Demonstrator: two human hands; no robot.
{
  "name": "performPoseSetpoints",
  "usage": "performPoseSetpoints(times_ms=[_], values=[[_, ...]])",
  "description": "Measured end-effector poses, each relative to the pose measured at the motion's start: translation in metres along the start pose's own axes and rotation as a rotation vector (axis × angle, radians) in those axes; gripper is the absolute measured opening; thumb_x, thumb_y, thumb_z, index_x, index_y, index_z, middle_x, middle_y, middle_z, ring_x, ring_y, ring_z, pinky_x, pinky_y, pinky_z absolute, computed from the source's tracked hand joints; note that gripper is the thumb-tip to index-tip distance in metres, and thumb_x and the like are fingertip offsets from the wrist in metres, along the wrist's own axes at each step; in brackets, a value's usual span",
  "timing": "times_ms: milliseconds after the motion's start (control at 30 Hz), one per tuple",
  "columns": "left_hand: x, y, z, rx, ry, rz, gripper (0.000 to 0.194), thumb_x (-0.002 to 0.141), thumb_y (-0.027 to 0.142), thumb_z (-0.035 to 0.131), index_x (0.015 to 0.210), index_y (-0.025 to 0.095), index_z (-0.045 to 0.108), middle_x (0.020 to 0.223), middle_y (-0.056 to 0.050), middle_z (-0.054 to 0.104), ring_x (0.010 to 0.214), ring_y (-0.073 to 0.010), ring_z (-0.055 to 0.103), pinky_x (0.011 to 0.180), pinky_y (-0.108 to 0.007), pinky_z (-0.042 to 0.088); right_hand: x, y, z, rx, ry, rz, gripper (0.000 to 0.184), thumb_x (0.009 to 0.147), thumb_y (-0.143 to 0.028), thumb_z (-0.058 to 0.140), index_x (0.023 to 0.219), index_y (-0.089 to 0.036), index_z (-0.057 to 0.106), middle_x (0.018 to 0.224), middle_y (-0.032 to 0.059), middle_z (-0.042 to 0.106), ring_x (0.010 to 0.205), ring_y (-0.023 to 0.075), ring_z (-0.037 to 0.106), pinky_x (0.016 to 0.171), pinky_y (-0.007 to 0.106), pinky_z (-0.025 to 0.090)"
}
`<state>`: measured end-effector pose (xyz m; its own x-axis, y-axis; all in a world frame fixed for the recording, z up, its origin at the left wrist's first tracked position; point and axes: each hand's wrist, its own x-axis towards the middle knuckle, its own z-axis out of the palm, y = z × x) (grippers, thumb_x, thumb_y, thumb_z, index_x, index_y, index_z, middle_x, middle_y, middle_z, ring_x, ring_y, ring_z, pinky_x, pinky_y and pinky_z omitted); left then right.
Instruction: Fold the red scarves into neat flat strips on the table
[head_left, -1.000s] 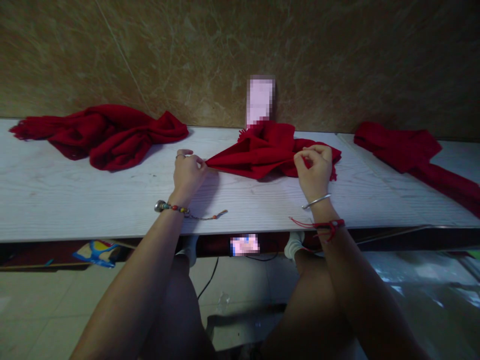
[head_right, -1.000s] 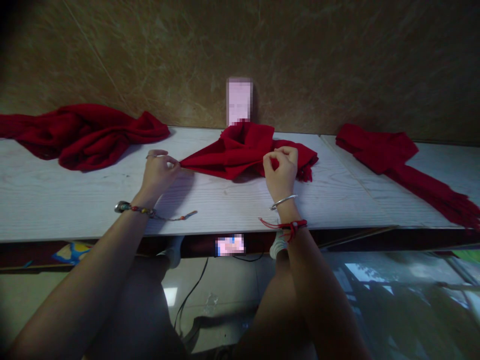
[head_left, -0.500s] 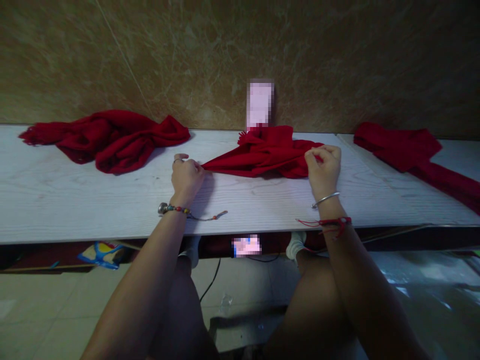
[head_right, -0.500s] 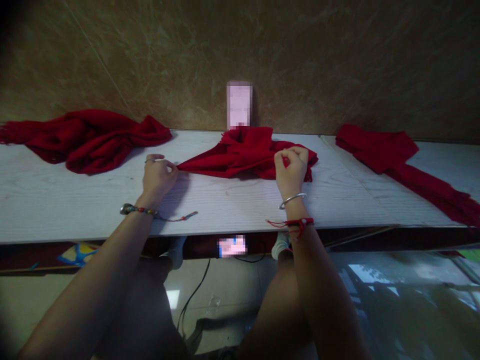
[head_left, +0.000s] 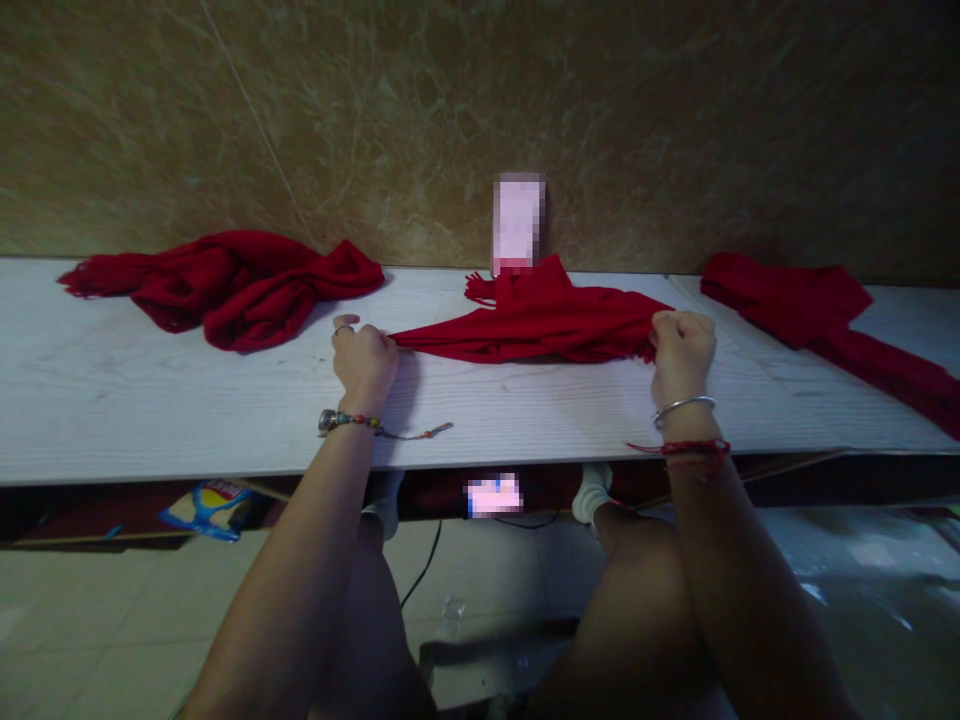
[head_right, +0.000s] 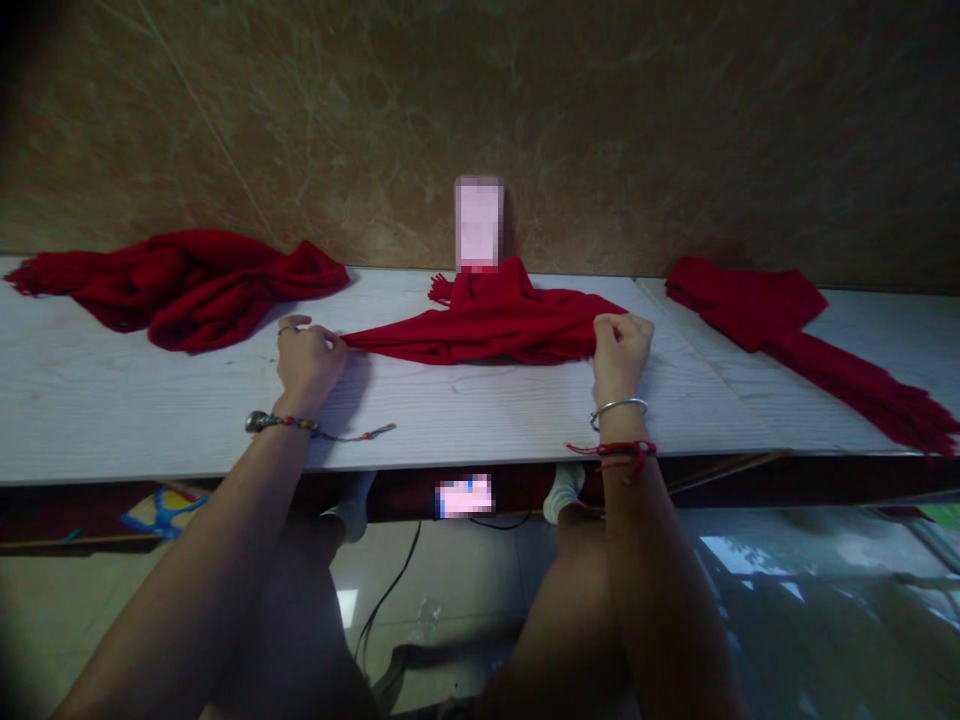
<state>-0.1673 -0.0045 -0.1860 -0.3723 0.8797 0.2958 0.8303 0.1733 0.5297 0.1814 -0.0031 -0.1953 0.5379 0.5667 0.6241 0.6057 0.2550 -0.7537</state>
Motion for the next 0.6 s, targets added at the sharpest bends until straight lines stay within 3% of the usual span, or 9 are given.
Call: performPoseSetpoints(times_ms=[100,300,600], values=[[0.005,-0.006,0.008,-0.064,0.02,0.068,0.019,0.074,0.019,0.046,0.076,0.012,0.064,0.123,-0.022,0.047,0.115,-0.0379,0.048,0.096,-0.054,0.044,-0.005,-0.007,-0.002,-0.017,0.018,0.042,0.012,0.066,-0.019,0.055,0.054,-0.021,0.057,0.069,0.0012,0.047,0.083,0.02,0.05,0.081,0.041,0.047],[0.01,-0.011,0.018,-0.115,-0.01,0.149,0.015,0.07,0.019,0.047,0.071,0.015,0.061,0.101,-0.015,0.054,0.113,-0.0285,0.048,0.104,-0.042,0.04,-0.015,-0.016,0.002,-0.043,-0.102,0.015,0.011,0.069,-0.019,0.055,0.06,-0.02,0.062,0.069,0.0014,0.056,0.079,0.0187,0.055,0.079,0.038,0.047],[0.005,-0.007,0.02,-0.148,-0.054,0.145,0.015,0.075,0.029,0.054,0.076,0.016,0.06,0.105,-0.013,0.053,0.11,-0.0286,0.049,0.102,-0.042,0.04,-0.02,-0.036,0.019,0.033,-0.13,-0.017,0.012,0.073,-0.024,0.058,0.069,-0.019,0.068,0.077,0.0041,0.063,0.084,0.0199,0.058,0.086,0.041,0.046]])
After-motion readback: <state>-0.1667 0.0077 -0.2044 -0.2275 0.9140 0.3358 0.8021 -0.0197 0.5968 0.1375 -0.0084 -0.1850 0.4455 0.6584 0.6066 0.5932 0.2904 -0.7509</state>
